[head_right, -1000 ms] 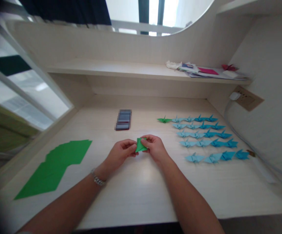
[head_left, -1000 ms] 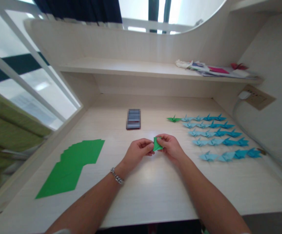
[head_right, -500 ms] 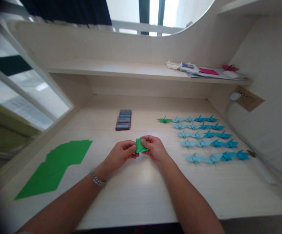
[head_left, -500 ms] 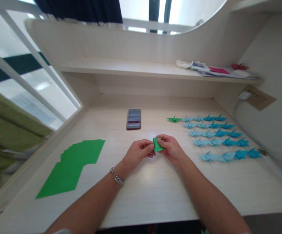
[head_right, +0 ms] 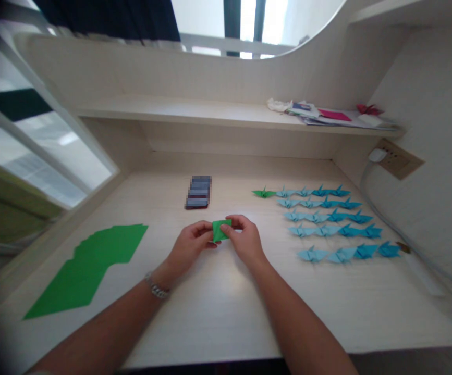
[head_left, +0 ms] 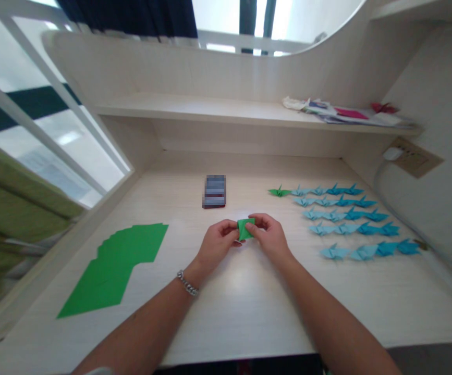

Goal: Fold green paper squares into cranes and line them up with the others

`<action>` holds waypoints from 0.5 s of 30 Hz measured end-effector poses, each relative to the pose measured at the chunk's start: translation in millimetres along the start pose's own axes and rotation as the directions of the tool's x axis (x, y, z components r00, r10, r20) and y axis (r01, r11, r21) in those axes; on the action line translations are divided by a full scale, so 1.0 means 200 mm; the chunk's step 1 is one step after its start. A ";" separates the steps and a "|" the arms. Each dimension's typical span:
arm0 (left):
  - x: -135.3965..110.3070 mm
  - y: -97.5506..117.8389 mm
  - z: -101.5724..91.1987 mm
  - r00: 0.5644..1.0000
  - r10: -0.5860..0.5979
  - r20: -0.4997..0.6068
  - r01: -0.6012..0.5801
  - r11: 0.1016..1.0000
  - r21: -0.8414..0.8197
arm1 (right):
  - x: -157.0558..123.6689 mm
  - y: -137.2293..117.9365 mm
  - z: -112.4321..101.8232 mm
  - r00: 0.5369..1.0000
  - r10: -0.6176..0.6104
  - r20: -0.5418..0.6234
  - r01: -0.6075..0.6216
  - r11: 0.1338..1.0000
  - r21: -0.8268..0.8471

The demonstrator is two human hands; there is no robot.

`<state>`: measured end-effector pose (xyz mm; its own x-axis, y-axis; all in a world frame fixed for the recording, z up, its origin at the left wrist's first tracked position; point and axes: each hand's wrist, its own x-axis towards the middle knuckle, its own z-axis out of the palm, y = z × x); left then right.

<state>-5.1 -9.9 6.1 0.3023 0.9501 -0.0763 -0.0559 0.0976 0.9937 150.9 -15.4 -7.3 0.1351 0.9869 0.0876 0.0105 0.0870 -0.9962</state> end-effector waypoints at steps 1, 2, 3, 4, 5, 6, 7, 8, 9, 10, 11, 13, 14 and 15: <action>0.00 -0.01 0.00 0.999 0.045 -0.026 -0.043 0.998 0.053 | -0.01 -0.01 0.00 0.998 -0.039 -0.040 0.036 0.996 -0.078; 0.00 -0.01 -0.01 0.995 0.091 -0.044 -0.086 0.990 0.109 | -0.01 -0.01 0.00 0.995 -0.075 -0.070 0.064 0.987 -0.147; 0.00 -0.02 -0.01 0.989 0.137 -0.057 -0.126 0.978 0.166 | -0.02 -0.02 0.01 0.991 -0.102 -0.085 0.083 0.977 -0.195; 0.00 -0.02 -0.01 0.982 0.178 -0.062 -0.160 0.962 0.221 | -0.03 -0.03 0.01 0.989 -0.123 -0.081 0.102 0.970 -0.221; 0.00 -0.02 -0.01 0.975 0.213 -0.063 -0.188 0.943 0.274 | -0.04 -0.04 0.02 0.988 -0.140 -0.063 0.122 0.966 -0.226; -0.01 -0.02 -0.02 0.968 0.244 -0.064 -0.211 0.923 0.322 | -0.05 -0.05 0.03 0.989 -0.147 -0.034 0.136 0.968 -0.213; -0.01 -0.03 -0.02 0.960 0.271 -0.063 -0.231 0.901 0.367 | -0.06 -0.05 0.03 0.990 -0.142 -0.003 0.139 0.973 -0.186; -0.01 -0.03 -0.02 0.953 0.298 -0.060 -0.249 0.879 0.407 | -0.06 -0.05 0.04 0.992 -0.126 0.024 0.128 0.979 -0.156; -0.01 -0.02 -0.03 0.945 0.322 -0.059 -0.265 0.856 0.443 | -0.06 -0.04 0.05 0.994 -0.103 0.046 0.108 0.986 -0.127; -0.01 -0.02 -0.03 0.937 0.346 -0.058 -0.278 0.833 0.478 | -0.06 -0.04 0.05 0.995 -0.078 0.063 0.084 0.991 -0.103; -0.01 -0.02 -0.03 0.929 0.367 -0.056 -0.289 0.809 0.512 | -0.06 -0.03 0.06 0.996 -0.052 0.073 0.059 0.995 -0.085; -0.01 -0.01 -0.03 0.913 0.404 -0.055 -0.304 0.765 0.568 | -0.06 -0.01 0.06 0.996 -0.012 0.091 0.016 0.999 -0.045; -0.02 -0.01 -0.03 0.906 0.421 -0.055 -0.311 0.747 0.587 | -0.05 0.00 0.06 0.995 0.000 0.098 0.001 1.000 -0.018; -0.02 0.00 -0.03 0.897 0.438 -0.054 -0.321 0.731 0.602 | -0.05 0.01 0.06 0.994 0.010 0.107 -0.012 1.000 0.017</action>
<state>-12.8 -11.6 5.5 0.1956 0.9112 0.3625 0.4346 -0.4119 0.8009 138.1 -23.3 -9.6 0.0285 0.9966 0.0770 -0.0078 0.0773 -0.9970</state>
